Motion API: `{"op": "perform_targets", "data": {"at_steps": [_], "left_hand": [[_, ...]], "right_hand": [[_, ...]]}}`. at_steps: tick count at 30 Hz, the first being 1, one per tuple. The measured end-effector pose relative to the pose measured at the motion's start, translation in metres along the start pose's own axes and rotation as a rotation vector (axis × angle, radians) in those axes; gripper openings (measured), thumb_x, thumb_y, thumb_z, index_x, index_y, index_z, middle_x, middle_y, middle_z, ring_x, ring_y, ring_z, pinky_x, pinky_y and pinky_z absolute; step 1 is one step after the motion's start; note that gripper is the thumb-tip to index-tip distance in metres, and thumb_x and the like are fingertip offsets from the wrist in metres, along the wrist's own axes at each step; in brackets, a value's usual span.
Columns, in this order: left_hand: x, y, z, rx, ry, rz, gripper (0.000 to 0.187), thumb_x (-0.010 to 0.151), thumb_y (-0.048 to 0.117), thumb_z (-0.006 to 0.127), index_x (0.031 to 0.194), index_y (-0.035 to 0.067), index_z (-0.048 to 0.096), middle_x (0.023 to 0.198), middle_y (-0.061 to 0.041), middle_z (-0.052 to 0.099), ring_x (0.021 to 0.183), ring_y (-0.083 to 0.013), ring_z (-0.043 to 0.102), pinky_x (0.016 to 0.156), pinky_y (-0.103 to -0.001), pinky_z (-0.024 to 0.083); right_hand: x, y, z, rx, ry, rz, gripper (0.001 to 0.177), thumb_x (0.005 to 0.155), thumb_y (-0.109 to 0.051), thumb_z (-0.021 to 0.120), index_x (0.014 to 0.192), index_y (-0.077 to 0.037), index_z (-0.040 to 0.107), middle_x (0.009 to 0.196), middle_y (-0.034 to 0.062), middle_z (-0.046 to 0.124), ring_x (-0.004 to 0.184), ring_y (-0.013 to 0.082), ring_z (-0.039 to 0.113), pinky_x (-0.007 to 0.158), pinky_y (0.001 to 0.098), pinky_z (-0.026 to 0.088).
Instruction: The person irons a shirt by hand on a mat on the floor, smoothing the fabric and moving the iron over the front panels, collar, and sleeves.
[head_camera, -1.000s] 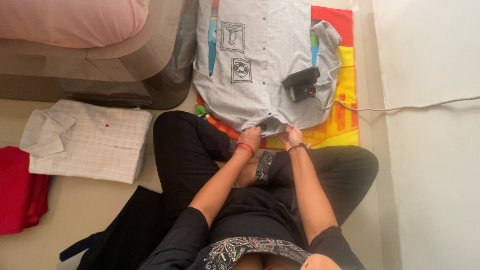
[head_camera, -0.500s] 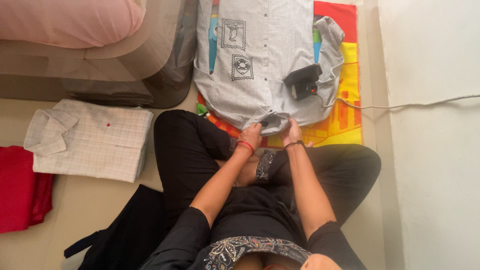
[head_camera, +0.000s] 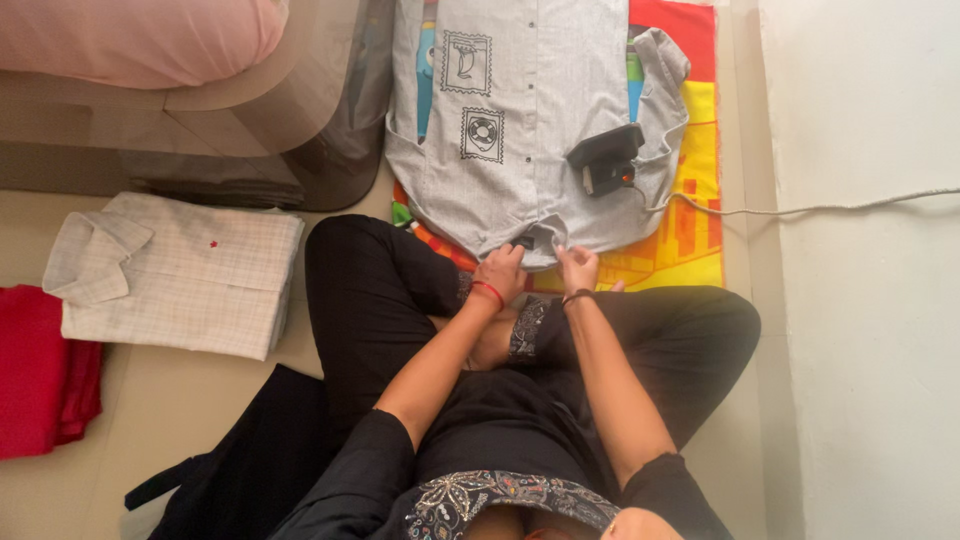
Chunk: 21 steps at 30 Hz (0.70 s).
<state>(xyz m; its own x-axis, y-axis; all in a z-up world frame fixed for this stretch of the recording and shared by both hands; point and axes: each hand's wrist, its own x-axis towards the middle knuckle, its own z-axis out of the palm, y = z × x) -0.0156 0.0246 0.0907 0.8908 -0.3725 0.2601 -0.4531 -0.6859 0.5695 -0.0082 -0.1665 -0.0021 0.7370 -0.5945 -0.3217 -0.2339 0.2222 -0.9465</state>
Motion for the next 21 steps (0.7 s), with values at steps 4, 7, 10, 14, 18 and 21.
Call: {"op": "perform_targets", "data": {"at_steps": [4,7,10,14,18,21], "left_hand": [[0.001,0.002,-0.002,-0.008,0.003,-0.025,0.018,0.083,0.014,0.063,0.099,0.008,0.059,0.099,-0.016,0.063,0.094,-0.0386,0.065,0.079,-0.053,0.054],[0.001,0.002,-0.003,-0.02,0.023,-0.025,0.017,0.082,0.014,0.062,0.098,0.008,0.058,0.098,-0.016,0.064,0.094,-0.0388,0.065,0.079,-0.053,0.054],[0.001,0.001,-0.004,-0.069,0.04,-0.072,0.017,0.083,0.015,0.063,0.098,0.009,0.059,0.095,-0.015,0.064,0.093,-0.0397,0.065,0.08,-0.053,0.054],[0.005,0.001,-0.004,-0.092,0.068,-0.069,0.017,0.082,0.017,0.064,0.095,0.009,0.059,0.094,-0.015,0.064,0.091,-0.0405,0.065,0.079,-0.052,0.054],[0.003,-0.002,-0.001,-0.051,0.016,-0.056,0.018,0.08,0.019,0.067,0.093,0.01,0.06,0.094,-0.014,0.064,0.092,-0.0384,0.066,0.078,-0.051,0.054],[0.002,-0.01,0.007,0.058,-0.067,0.011,0.018,0.081,0.019,0.067,0.096,0.011,0.062,0.095,-0.013,0.065,0.092,-0.0362,0.066,0.078,-0.049,0.054]], "right_hand": [[-0.01,0.011,-0.003,0.161,-0.051,0.16,0.035,0.091,-0.02,0.079,0.116,-0.006,0.06,0.1,0.0012,0.067,0.089,0.0152,0.063,0.077,0.0317,0.054],[-0.009,0.011,-0.003,0.362,-0.123,0.219,0.026,0.095,-0.021,0.074,0.114,-0.007,0.064,0.096,0.001,0.068,0.085,0.0156,0.062,0.075,0.0318,0.053],[-0.006,0.011,-0.004,0.395,-0.14,0.257,0.019,0.099,-0.025,0.068,0.111,-0.011,0.064,0.095,-0.0006,0.067,0.086,0.0144,0.062,0.074,0.0316,0.052],[-0.002,0.011,-0.004,0.489,-0.206,0.328,0.013,0.103,-0.028,0.063,0.109,-0.017,0.063,0.094,-0.002,0.065,0.086,0.0149,0.059,0.074,0.0333,0.049],[0.0,0.012,-0.001,0.514,-0.2,0.343,0.019,0.1,-0.029,0.059,0.111,-0.015,0.065,0.096,-0.0005,0.067,0.087,0.0157,0.059,0.074,0.0327,0.049],[0.003,0.009,0.006,0.307,0.043,0.103,0.016,0.097,-0.015,0.066,0.113,-0.011,0.067,0.099,0.0004,0.066,0.093,0.0158,0.061,0.082,0.0311,0.052]]}}
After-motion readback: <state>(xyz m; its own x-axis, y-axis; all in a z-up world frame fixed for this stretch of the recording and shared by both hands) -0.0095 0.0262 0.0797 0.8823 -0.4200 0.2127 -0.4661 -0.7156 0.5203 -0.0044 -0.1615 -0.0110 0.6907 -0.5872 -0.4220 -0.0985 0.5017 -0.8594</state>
